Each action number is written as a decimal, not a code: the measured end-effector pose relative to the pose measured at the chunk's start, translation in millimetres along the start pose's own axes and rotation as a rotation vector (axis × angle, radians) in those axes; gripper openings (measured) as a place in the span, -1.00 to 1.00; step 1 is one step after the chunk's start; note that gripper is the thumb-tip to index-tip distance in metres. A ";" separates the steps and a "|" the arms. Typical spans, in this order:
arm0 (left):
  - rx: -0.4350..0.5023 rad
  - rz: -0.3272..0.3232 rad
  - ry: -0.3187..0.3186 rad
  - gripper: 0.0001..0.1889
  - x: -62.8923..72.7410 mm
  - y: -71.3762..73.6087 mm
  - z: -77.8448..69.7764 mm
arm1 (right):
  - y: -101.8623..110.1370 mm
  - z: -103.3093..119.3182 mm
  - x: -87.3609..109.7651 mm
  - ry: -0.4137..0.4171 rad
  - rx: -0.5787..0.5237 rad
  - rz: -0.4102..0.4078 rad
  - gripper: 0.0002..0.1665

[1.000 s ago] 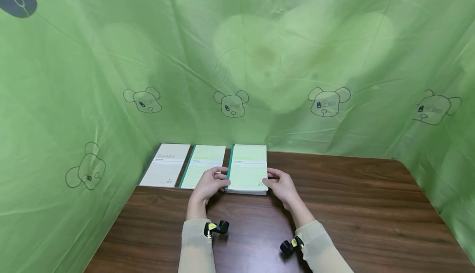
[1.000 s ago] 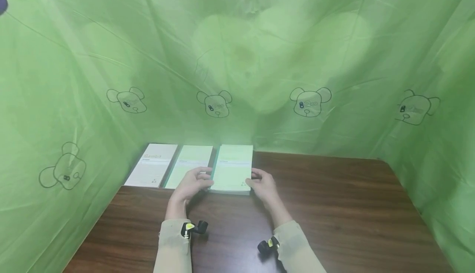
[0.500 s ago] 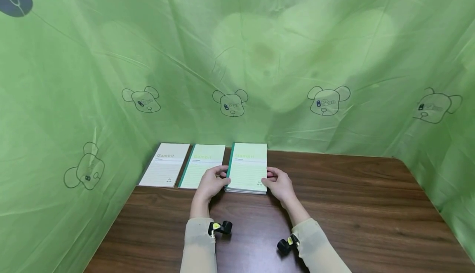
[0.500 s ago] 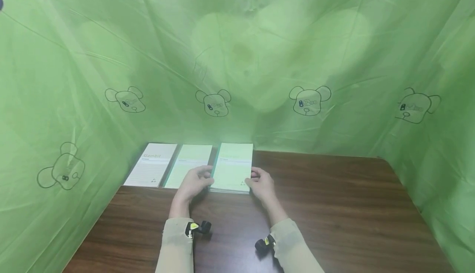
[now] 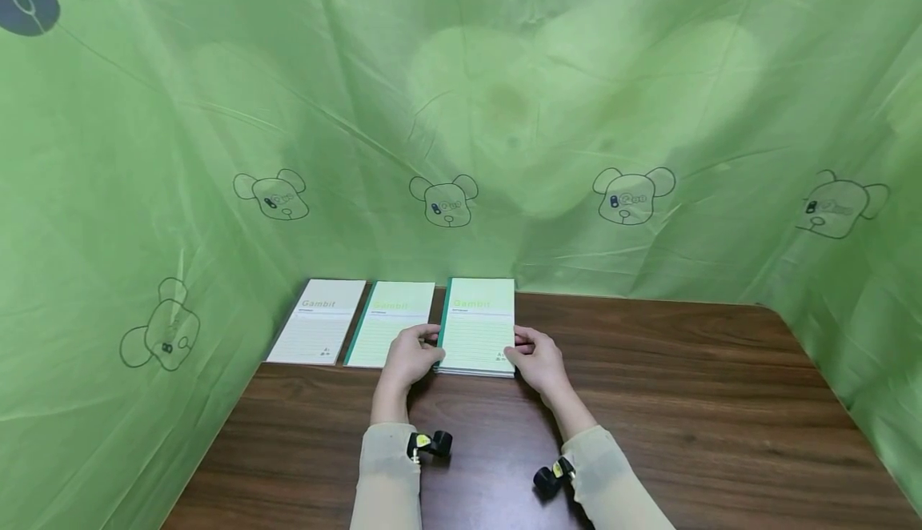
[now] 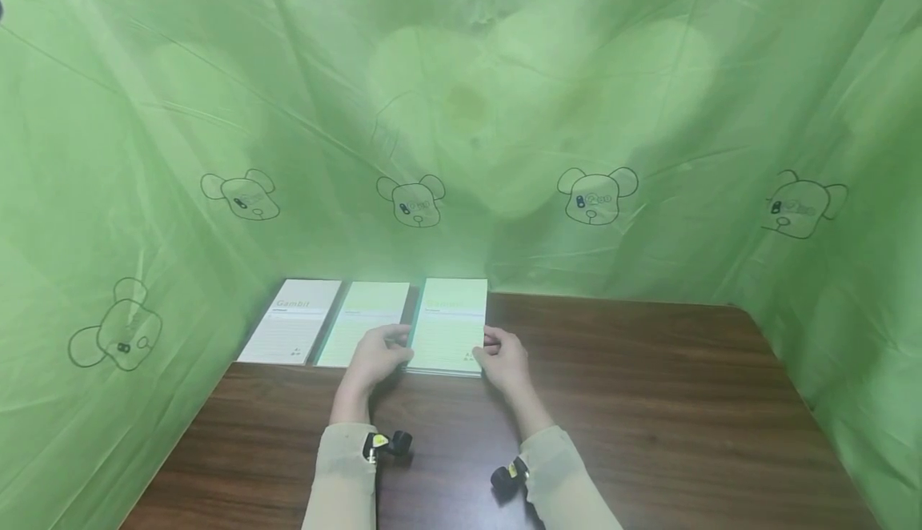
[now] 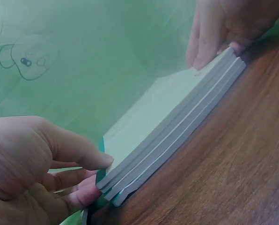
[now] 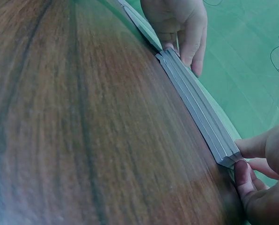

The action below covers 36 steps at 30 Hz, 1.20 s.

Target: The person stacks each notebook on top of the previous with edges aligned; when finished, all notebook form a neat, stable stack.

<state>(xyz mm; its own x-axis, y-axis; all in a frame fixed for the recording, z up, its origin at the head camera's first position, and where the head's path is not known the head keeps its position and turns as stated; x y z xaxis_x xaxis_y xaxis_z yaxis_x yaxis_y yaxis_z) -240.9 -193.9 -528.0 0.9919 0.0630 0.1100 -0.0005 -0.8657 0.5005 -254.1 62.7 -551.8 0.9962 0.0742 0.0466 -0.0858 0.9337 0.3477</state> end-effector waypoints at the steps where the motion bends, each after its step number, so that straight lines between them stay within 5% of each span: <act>1: -0.004 0.000 0.000 -0.47 -0.1 -0.2 -0.6 | -0.1 -0.2 -0.3 0.002 0.003 -0.003 -0.43; 24: -0.101 0.029 0.038 -0.46 1.0 1.2 -12.8 | -3.2 4.1 1.8 0.059 0.056 -0.013 -0.46; 36: -0.407 0.090 -0.145 -0.42 4.6 3.8 -26.6 | -5.0 29.2 1.4 0.054 0.167 -0.059 -0.26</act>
<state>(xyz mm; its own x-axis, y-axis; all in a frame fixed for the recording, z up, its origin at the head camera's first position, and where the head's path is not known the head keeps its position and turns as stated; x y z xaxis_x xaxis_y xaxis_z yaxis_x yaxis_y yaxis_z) -239.7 -183.7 -502.8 0.9931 -0.0995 0.0619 -0.1093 -0.5963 0.7953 -252.8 47.9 -526.2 0.9986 0.0444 -0.0277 -0.0246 0.8659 0.4996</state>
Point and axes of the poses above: each hand's wrist, its own x-axis away from the middle knuckle, its own y-axis out of the back of the hand, z = x × y, the point moved 2 cm from there along -x, towards the middle knuckle, and after that the axes turned 4 degrees about z, right-handed, at the moved point
